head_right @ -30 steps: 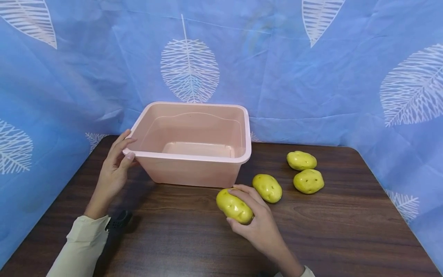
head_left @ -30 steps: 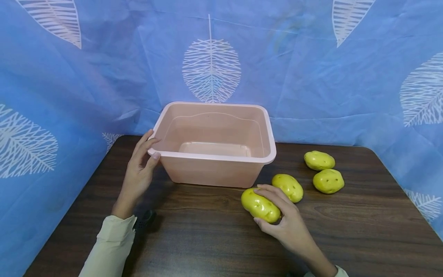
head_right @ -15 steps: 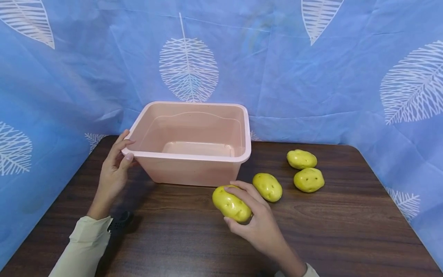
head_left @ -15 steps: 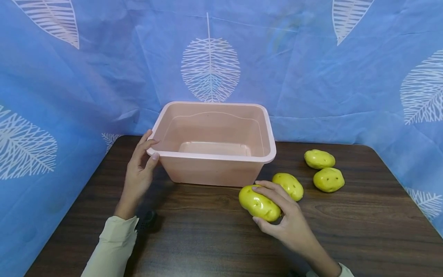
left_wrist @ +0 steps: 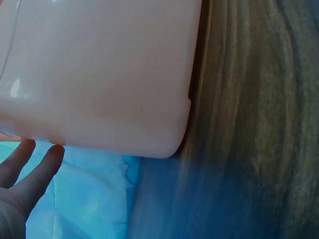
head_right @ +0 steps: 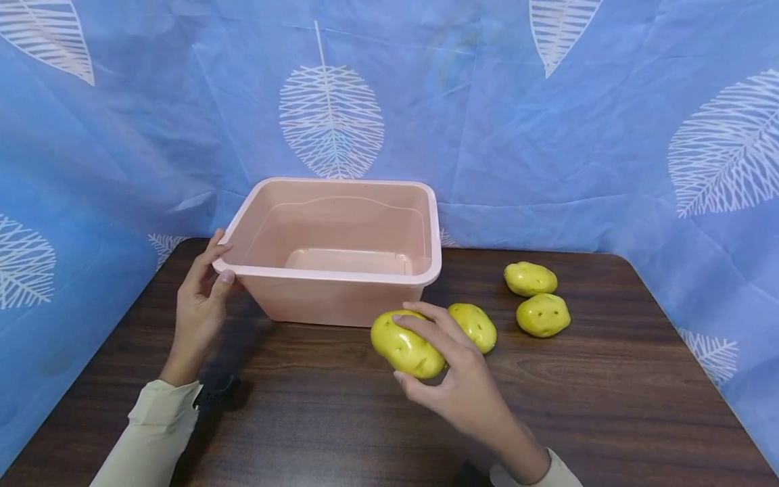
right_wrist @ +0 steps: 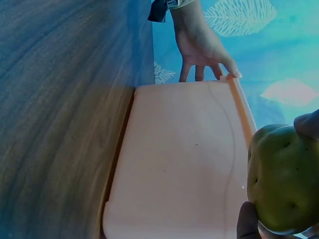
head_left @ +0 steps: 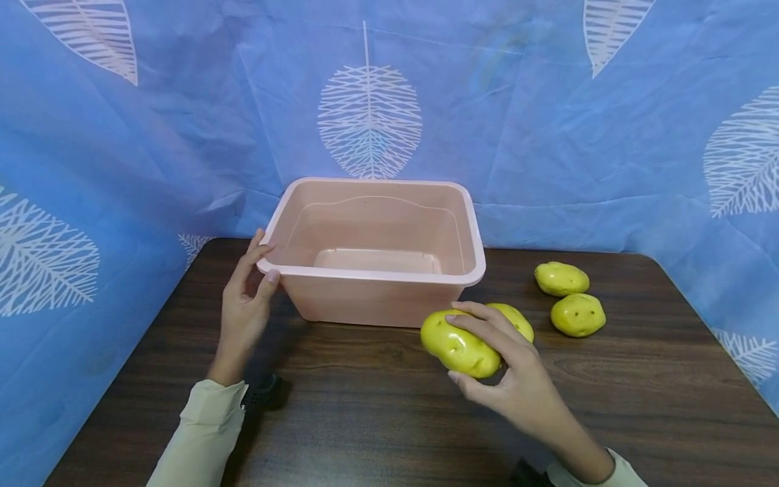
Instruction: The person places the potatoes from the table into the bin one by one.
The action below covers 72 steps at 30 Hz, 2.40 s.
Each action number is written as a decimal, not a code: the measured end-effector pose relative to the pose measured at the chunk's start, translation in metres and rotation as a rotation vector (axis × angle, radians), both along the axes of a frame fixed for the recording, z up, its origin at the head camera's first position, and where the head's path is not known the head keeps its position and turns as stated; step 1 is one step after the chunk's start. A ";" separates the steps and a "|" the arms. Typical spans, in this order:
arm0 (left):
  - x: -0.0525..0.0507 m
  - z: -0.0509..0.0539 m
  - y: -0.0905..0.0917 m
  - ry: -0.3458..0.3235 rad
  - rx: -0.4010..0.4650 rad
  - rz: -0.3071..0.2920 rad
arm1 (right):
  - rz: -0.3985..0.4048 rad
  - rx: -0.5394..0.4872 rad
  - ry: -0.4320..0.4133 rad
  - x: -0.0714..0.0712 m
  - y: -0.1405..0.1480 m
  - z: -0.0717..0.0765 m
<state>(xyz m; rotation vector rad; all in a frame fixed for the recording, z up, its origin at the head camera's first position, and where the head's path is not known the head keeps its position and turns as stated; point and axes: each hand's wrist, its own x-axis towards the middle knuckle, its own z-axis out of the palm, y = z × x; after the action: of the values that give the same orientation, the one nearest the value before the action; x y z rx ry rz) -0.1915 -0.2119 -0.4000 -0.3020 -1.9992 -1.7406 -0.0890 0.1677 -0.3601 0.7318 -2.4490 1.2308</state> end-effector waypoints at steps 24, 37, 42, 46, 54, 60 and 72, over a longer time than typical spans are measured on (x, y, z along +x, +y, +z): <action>0.001 -0.001 0.001 0.013 0.102 -0.016 | 0.053 -0.035 0.101 -0.026 0.002 0.036; 0.000 -0.002 0.001 0.003 0.065 0.001 | 0.082 -0.037 0.104 -0.044 -0.010 0.063; 0.000 -0.002 0.001 -0.002 0.060 0.000 | 0.087 -0.024 0.114 -0.051 -0.013 0.071; 0.001 -0.002 0.001 -0.001 0.061 -0.001 | 0.090 -0.020 0.103 -0.056 -0.015 0.076; 0.000 -0.003 0.001 0.004 0.068 -0.007 | 0.103 -0.024 0.074 -0.068 -0.017 0.087; 0.000 -0.002 0.001 -0.003 0.064 -0.006 | 0.111 -0.012 0.065 -0.078 -0.021 0.096; 0.000 -0.001 0.000 -0.007 0.046 0.010 | 0.114 -0.048 -0.080 -0.105 -0.032 0.108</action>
<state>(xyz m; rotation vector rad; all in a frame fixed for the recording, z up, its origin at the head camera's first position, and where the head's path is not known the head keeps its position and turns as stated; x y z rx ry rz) -0.1919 -0.2114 -0.4012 -0.2705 -1.9591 -1.7807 -0.1937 0.1358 -0.2519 0.8342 -2.4615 1.3814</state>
